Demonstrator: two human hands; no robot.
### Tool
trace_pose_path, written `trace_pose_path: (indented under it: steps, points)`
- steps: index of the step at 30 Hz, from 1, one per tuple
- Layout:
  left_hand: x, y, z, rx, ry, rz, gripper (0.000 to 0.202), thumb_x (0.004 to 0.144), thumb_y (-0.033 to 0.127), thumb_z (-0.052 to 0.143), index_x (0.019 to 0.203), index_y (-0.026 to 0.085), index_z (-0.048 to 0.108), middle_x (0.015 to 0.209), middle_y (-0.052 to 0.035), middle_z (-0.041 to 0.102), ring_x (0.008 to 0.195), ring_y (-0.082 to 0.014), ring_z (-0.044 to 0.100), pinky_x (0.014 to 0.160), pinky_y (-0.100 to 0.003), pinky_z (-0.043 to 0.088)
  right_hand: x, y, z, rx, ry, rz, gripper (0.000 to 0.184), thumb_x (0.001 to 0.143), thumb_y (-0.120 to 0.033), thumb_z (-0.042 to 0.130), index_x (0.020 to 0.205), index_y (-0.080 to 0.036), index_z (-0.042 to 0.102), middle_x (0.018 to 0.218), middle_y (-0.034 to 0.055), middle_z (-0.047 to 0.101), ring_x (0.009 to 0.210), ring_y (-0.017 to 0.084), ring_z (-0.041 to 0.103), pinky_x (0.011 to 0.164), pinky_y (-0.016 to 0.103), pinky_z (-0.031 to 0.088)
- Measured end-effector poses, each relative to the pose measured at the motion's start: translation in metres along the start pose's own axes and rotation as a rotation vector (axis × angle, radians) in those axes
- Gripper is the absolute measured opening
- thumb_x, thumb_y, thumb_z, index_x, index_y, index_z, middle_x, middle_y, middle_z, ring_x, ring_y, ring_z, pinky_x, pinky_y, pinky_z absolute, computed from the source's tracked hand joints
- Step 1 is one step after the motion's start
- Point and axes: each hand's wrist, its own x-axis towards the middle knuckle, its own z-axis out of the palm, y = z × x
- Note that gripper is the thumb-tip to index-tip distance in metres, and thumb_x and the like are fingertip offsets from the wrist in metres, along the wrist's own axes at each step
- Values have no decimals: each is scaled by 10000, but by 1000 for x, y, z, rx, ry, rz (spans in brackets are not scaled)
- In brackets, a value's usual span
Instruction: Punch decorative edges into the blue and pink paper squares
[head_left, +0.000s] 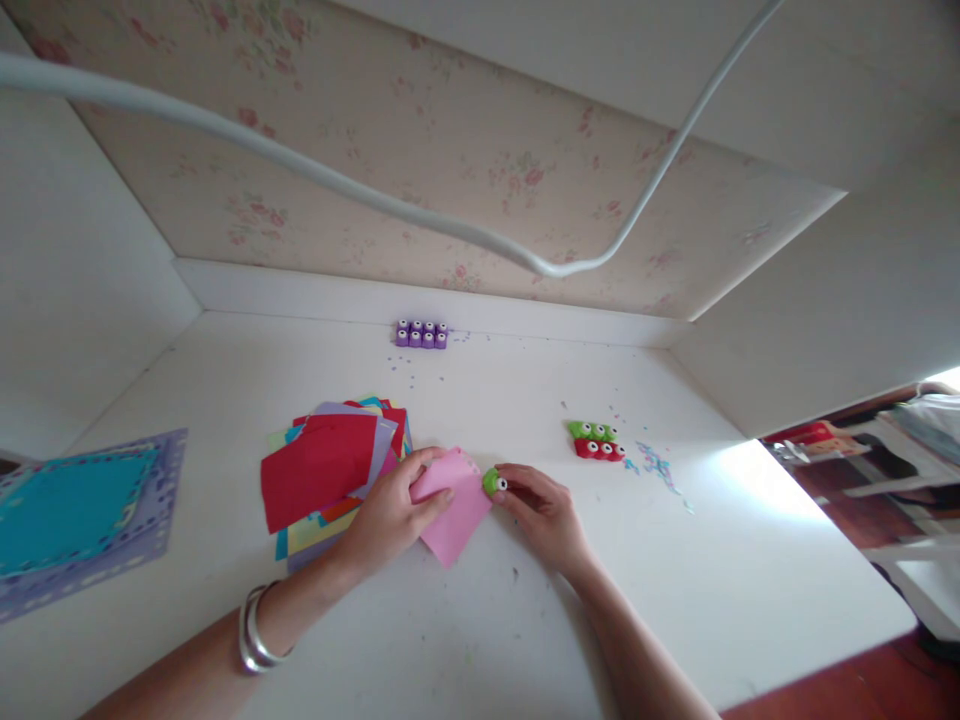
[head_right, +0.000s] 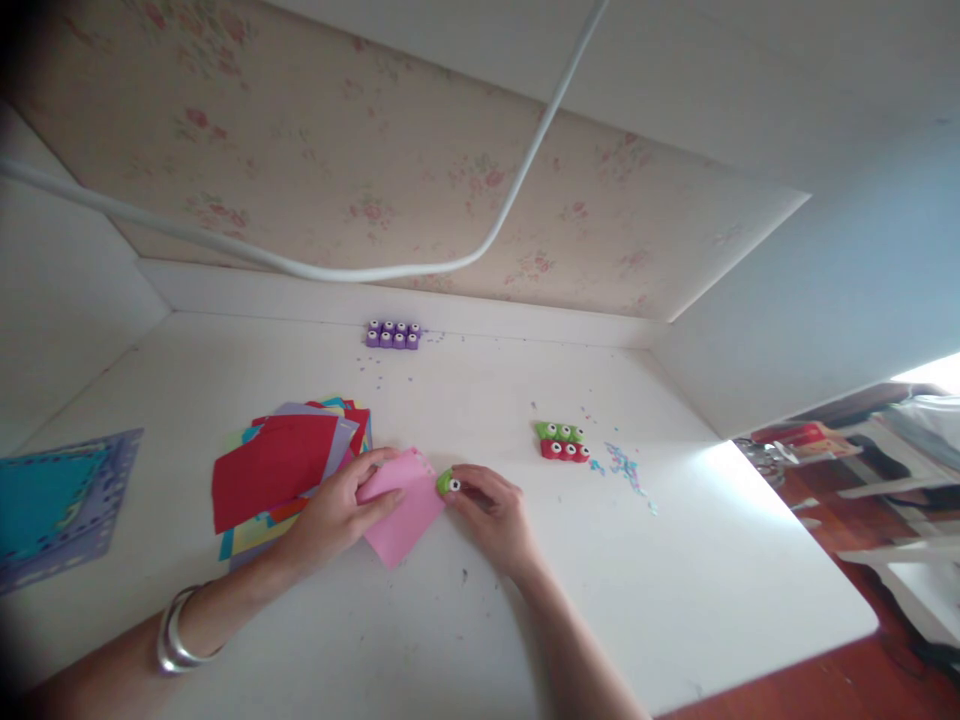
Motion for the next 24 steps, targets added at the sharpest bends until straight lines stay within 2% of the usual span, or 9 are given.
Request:
trace_pose_path:
  steps: [5, 9, 13, 16, 18, 21, 24]
  points:
    - [-5, -4, 9, 158, 49, 126, 411, 877, 289, 589, 1271, 210, 503, 1273, -77, 605, 1171, -220, 573, 1028, -373, 441, -3, 1, -1, -171, -54, -89, 170, 838, -313, 679, 995, -273, 731, 1080, 68, 701, 959, 216, 666, 819, 354, 565]
    - [-11, -3, 14, 301, 71, 321, 402, 907, 209, 532, 1304, 215, 471, 1255, -93, 575, 1203, -218, 539, 1041, -404, 441, -5, -5, -5, -283, -120, -115, 189, 846, -321, 672, 1021, -278, 727, 1077, 65, 705, 1015, 229, 645, 889, 378, 534]
    - [-16, 2, 10, 454, 110, 488, 368, 921, 200, 517, 1289, 194, 502, 1249, -128, 531, 1212, -243, 506, 1019, -433, 461, -2, -17, -9, -287, -179, -39, 216, 893, -357, 597, 1036, -260, 727, 1089, 75, 702, 990, 228, 658, 769, 329, 567]
    - [-24, 6, 9, 601, 111, 605, 270, 917, 185, 518, 1177, 184, 593, 1269, -125, 540, 1265, -289, 443, 1081, -504, 375, 6, -24, -11, -290, -208, -2, 258, 927, -358, 529, 1061, -251, 723, 1076, 71, 709, 966, 219, 664, 725, 312, 565]
    - [-32, 9, 13, 660, 30, 622, 255, 930, 189, 491, 1153, 191, 614, 1241, -106, 573, 1239, -281, 467, 1093, -503, 347, 12, -26, -12, -297, -267, 12, 255, 922, -360, 530, 1045, -257, 729, 1074, 57, 712, 948, 208, 665, 742, 310, 561]
    - [-44, 10, 25, 664, -95, 537, 315, 947, 286, 473, 1228, 196, 583, 1223, -105, 592, 1180, -276, 513, 1046, -476, 387, 20, -29, -15, -301, -372, 51, 237, 907, -370, 544, 974, -266, 746, 1023, 33, 725, 890, 188, 672, 736, 295, 556]
    - [-49, 6, 33, 639, -148, 482, 355, 943, 355, 477, 1236, 182, 575, 1269, -118, 570, 1224, -290, 479, 1066, -481, 352, 23, -32, -20, -295, -433, 102, 232, 898, -375, 553, 946, -263, 750, 974, 21, 733, 843, 172, 677, 720, 280, 553]
